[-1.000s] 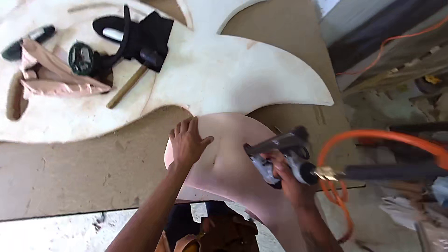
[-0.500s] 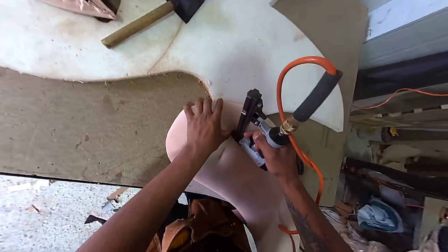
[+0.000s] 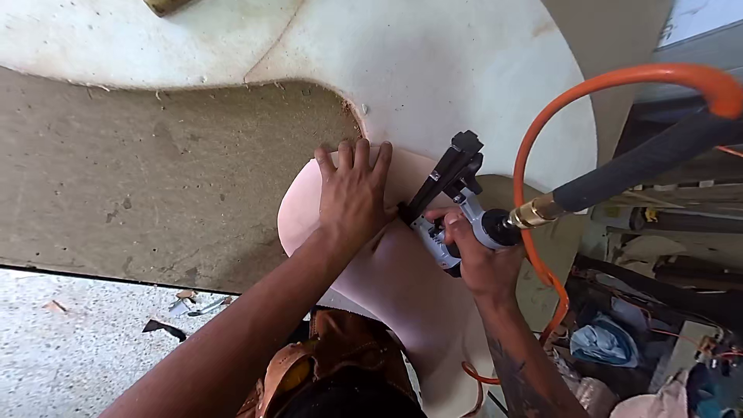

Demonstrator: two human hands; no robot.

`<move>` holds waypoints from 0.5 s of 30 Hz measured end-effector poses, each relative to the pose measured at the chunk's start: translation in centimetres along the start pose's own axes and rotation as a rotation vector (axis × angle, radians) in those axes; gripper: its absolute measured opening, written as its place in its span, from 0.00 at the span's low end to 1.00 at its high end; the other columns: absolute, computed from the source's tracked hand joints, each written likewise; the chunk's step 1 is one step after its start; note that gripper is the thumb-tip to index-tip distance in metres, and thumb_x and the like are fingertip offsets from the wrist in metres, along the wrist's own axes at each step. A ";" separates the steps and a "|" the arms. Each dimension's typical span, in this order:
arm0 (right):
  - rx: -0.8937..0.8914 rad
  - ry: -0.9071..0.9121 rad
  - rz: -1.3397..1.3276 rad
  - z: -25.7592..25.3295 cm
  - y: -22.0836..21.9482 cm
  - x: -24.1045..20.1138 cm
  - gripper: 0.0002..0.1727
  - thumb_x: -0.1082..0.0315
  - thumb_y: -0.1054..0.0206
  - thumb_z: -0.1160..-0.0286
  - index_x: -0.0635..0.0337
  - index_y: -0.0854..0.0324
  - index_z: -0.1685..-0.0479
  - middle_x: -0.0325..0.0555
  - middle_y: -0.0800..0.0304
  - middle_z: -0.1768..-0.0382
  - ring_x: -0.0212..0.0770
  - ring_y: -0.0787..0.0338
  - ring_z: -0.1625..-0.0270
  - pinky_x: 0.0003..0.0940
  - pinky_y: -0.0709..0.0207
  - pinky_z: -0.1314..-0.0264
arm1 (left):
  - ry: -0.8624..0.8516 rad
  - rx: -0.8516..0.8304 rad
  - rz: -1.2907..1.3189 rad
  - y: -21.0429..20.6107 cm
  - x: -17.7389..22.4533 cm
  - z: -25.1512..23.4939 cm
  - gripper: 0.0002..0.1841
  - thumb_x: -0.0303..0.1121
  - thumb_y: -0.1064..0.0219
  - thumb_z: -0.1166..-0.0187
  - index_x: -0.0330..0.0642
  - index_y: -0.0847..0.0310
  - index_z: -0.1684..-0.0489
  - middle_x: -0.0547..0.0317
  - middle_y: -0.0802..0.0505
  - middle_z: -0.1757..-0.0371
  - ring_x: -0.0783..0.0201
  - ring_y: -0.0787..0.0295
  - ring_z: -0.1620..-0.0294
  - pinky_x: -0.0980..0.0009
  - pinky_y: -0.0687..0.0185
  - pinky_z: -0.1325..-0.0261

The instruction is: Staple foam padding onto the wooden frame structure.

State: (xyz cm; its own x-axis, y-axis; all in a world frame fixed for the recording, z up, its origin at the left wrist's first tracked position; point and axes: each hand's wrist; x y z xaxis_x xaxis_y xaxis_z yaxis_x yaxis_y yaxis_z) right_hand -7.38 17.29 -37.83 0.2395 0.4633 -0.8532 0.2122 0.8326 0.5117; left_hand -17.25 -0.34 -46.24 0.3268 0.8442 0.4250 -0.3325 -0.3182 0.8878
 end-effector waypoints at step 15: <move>-0.094 -0.022 -0.088 1.3 3.5 0.9 0.08 0.66 0.37 0.21 0.57 0.15 0.65 0.47 0.06 0.65 0.44 0.09 0.66 0.45 0.12 0.54 | 0.051 0.070 0.061 0.6 -1.2 3.1 0.62 0.78 0.25 0.57 0.70 0.42 0.08 0.51 0.33 0.10 0.38 0.51 0.07 0.20 0.67 0.15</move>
State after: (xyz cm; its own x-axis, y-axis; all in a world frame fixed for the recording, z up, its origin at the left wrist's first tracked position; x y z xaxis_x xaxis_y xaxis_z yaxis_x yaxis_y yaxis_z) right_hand -5.18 20.26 -36.71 0.2446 0.3815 -0.8914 0.1438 0.8949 0.4224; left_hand -15.07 -2.88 -45.68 0.2613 0.8426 0.4708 -0.2875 -0.3977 0.8713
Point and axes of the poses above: each hand's wrist, its own z-axis away from the middle knuckle, its own y-axis out of the back of the hand, x = y × z
